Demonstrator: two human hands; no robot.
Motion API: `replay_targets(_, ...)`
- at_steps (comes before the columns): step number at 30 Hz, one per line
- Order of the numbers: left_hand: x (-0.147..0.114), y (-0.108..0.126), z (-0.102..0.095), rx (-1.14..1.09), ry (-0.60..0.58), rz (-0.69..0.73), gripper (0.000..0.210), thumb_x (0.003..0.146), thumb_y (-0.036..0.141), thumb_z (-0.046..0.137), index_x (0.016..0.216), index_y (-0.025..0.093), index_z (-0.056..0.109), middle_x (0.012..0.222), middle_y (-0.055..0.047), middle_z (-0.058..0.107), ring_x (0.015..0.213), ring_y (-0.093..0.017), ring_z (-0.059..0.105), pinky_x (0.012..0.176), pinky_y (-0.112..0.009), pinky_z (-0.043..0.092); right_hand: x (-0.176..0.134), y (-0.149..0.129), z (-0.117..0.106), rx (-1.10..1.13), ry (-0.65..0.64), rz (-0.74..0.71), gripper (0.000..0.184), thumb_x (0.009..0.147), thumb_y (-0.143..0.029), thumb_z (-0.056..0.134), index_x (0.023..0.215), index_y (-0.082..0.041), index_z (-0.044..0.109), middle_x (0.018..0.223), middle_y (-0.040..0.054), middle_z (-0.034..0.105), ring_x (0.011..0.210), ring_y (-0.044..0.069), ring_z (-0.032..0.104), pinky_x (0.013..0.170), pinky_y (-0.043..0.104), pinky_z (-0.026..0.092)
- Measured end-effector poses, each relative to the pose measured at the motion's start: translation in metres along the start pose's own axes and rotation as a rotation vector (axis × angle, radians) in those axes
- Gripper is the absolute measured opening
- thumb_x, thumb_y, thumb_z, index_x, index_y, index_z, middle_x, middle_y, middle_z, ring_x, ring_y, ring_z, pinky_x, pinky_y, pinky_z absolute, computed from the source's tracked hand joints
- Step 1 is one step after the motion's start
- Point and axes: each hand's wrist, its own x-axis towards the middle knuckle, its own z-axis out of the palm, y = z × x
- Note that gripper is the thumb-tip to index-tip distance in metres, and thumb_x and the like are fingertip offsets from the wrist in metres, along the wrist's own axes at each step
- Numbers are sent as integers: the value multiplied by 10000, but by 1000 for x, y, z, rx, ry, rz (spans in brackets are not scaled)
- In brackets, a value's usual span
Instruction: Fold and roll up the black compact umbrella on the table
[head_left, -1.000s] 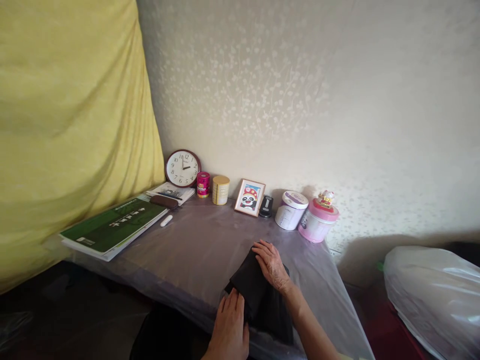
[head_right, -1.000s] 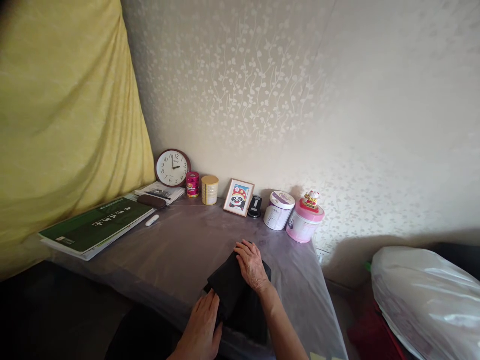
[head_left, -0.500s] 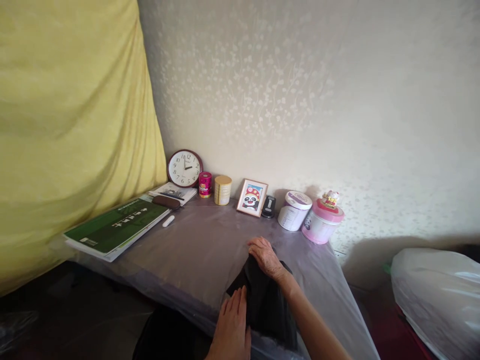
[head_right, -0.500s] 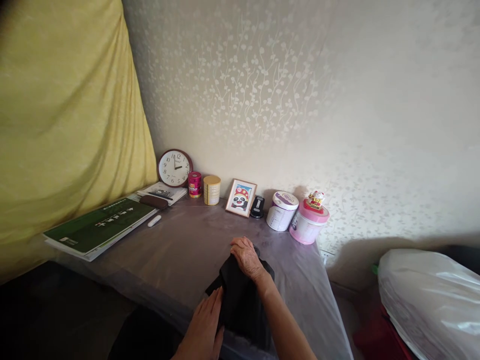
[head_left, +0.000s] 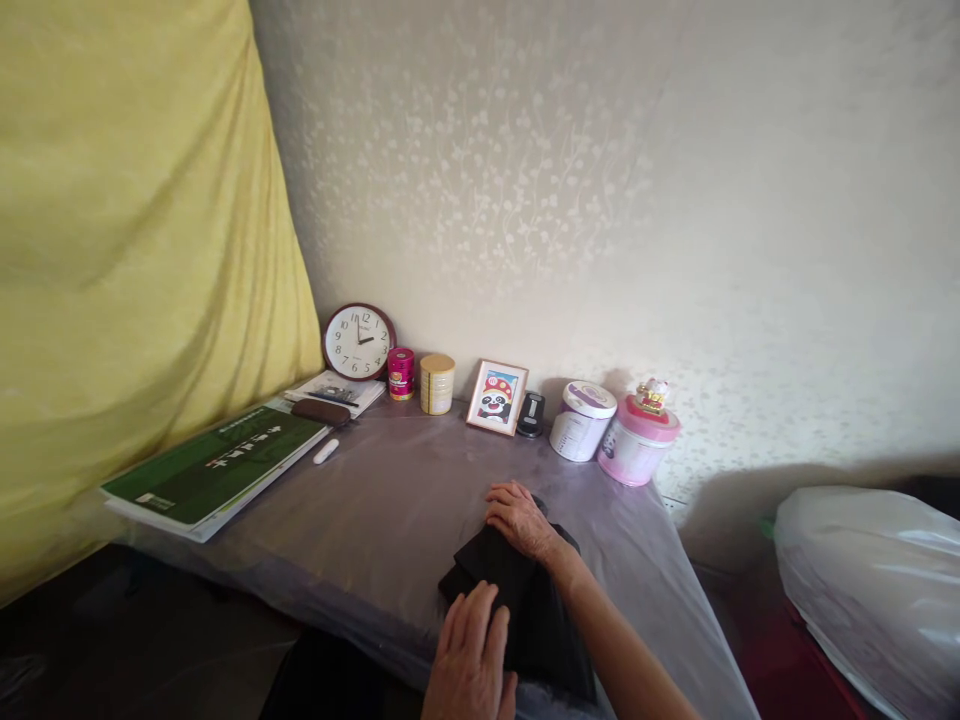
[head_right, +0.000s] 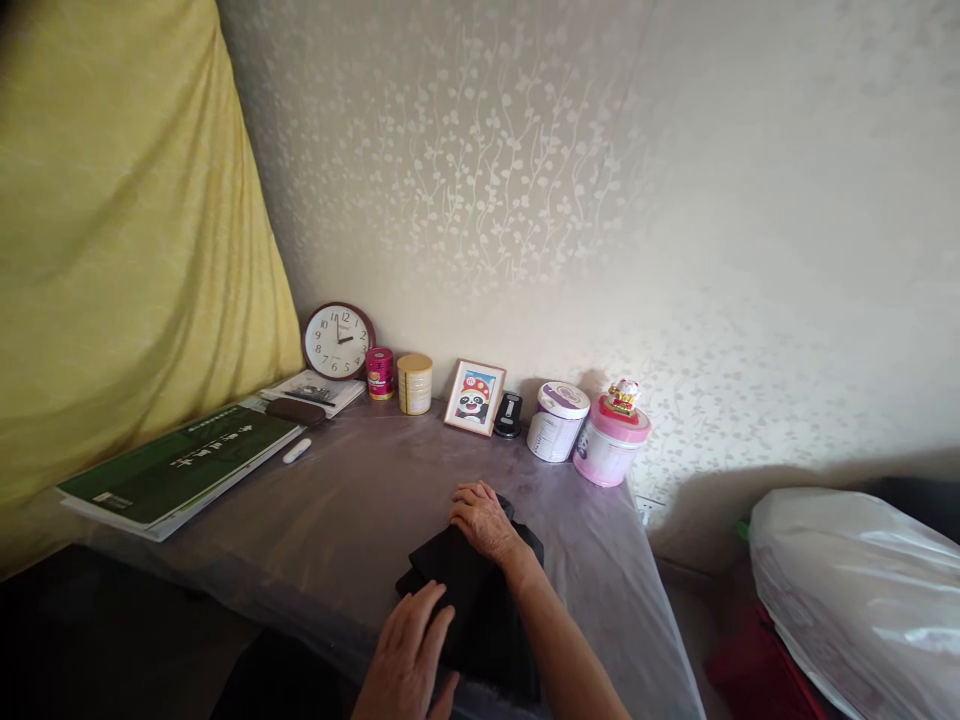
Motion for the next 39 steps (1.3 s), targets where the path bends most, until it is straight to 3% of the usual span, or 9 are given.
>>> replay_targets(3, 10, 4, -2, 2, -54, 172, 709, 747, 171, 429, 1405, 210, 168, 1502, -34, 47, 1376, -270, 58, 1129, -462, 142, 0, -2, -1, -6, 10, 8, 131, 860, -222, 524, 832, -254, 649, 1050, 12, 640, 1161, 190, 463, 1034, 435, 264)
replay_targets(8, 18, 3, 13, 123, -11, 59, 698, 777, 161, 392, 1405, 177, 88, 1486, -79, 65, 1368, -271, 95, 1115, -441, 191, 1, -6, -4, -58, 95, -3, 117, 864, -223, 521, 844, -231, 636, 1023, 30, 636, 1112, 181, 498, 1032, 413, 295)
replay_targets(10, 18, 0, 25, 230, 81, 52, 676, 791, 126, 362, 1401, 189, 79, 1478, -76, 148, 1356, -245, 182, 1090, -402, 259, -2, -12, -7, -71, 154, -14, 138, 880, -223, 493, 859, -218, 629, 987, 44, 640, 1079, 181, 516, 1013, 409, 329)
replay_targets(14, 18, -7, 47, 447, 406, 102, 659, 813, 109, 358, 1400, 170, 64, 1416, -65, 357, 1281, -199, 369, 996, -334, 384, -26, -31, -13, 8, 239, -26, 181, 905, -220, 437, 928, -197, 615, 978, 63, 638, 1071, 188, 523, 948, 383, 410)
replay_targets(18, 20, -9, 56, 520, 500, 46, 669, 788, 11, 320, 1398, 186, 109, 1378, -18, 428, 1258, -160, 398, 992, -317, 388, -56, -44, -11, 120, 233, -8, 233, 917, -196, 398, 1036, -192, 598, 1047, 64, 648, 1110, 180, 522, 980, 388, 406)
replay_targets(23, 20, -7, 56, 485, 452, 8, 709, 775, -26, 297, 1394, 214, 47, 1399, -12, 393, 1280, -155, 367, 1006, -311, 384, -55, -25, -2, 105, 160, 44, 303, 926, -248, 383, 1172, -213, 556, 1201, 66, 600, 1216, 199, 449, 1044, 473, 311)
replay_targets(31, 17, -4, 47, 324, 188, -112, 702, 741, -23, 280, 1384, 216, 127, 1460, -18, 245, 1319, -214, 297, 1026, -343, 372, -21, 19, 6, 137, 124, 175, 337, 934, -233, 324, 1055, -213, 638, 1110, 34, 657, 1148, 174, 508, 1038, 399, 312)
replay_targets(35, 18, -5, 35, 183, -11, -97, 817, 640, -9, 340, 1394, 163, 78, 1491, -32, 78, 1345, -260, 218, 1042, -364, 351, -13, 30, 7, 134, 112, 402, 336, 928, -242, 322, 993, -218, 651, 1052, 29, 677, 1024, 141, 588, 929, 259, 409)
replay_targets(39, 19, -3, 23, 53, -98, -97, 828, 611, 17, 355, 1397, 126, 119, 1493, -49, 52, 1357, -271, 176, 1068, -397, 310, -33, 37, -2, 55, 211, 635, 342, 921, -266, 307, 1012, -176, 624, 1028, 89, 669, 988, 182, 604, 882, 278, 419)
